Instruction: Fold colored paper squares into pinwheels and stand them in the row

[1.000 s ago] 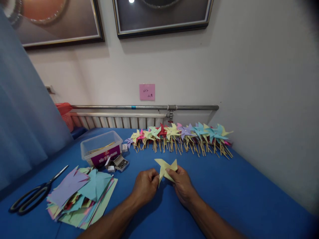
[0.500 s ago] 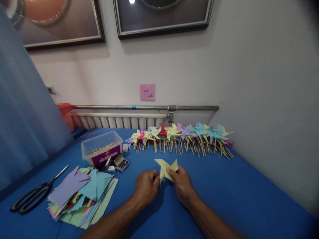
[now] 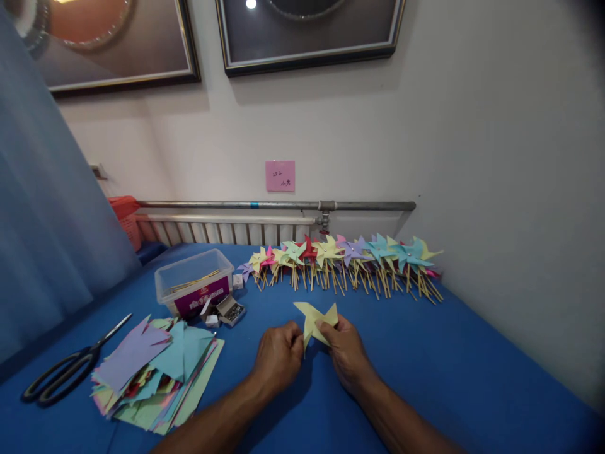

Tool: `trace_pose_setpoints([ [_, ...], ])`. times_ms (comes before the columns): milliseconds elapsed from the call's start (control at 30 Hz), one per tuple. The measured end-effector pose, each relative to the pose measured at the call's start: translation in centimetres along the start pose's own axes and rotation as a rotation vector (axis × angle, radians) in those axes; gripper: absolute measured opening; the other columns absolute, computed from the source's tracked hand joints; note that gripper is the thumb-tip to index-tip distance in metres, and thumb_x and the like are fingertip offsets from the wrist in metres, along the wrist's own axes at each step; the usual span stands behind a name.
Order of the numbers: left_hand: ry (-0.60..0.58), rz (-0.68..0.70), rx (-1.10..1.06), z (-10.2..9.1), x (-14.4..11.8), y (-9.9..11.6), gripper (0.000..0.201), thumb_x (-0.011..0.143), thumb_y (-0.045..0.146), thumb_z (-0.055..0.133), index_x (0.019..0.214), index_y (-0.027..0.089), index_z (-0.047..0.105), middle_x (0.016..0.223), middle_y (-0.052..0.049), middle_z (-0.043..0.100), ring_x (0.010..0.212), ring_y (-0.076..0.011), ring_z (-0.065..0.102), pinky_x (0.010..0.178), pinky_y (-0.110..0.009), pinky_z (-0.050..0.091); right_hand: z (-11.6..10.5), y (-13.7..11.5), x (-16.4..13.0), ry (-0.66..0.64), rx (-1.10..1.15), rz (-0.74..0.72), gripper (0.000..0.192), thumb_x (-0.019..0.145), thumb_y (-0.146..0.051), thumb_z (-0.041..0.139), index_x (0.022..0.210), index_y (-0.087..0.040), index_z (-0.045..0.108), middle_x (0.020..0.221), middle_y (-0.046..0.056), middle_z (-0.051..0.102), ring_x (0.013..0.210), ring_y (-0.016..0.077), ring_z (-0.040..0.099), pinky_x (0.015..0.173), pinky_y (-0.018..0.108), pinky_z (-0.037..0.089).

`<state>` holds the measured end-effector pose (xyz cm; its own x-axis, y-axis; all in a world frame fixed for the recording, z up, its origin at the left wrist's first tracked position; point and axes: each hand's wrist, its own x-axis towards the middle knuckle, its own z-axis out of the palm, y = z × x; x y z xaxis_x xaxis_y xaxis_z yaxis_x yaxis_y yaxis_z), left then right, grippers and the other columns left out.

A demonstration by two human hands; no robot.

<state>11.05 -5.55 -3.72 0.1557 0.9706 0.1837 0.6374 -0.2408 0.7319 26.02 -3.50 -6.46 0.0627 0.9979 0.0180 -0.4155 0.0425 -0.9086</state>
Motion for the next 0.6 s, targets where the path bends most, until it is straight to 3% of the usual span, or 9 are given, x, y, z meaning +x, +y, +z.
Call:
trace_pose_setpoints([
  [600,0.049,0.044,0.047,0.59,-0.20,-0.49,0.019,0.083,0.015,0.048,0.066,0.018,0.056,0.057,0.003,0.054,0.056,-0.0111,0.047,0.059,-0.026,0.023,-0.26,0.47,0.51,0.008,-0.028,0.005,0.030,0.067,-0.035,0.079,0.088,-0.018,0.067,0.076,0.003,0.073,0.069,0.0210,0.067,0.067,0.031,0.052],
])
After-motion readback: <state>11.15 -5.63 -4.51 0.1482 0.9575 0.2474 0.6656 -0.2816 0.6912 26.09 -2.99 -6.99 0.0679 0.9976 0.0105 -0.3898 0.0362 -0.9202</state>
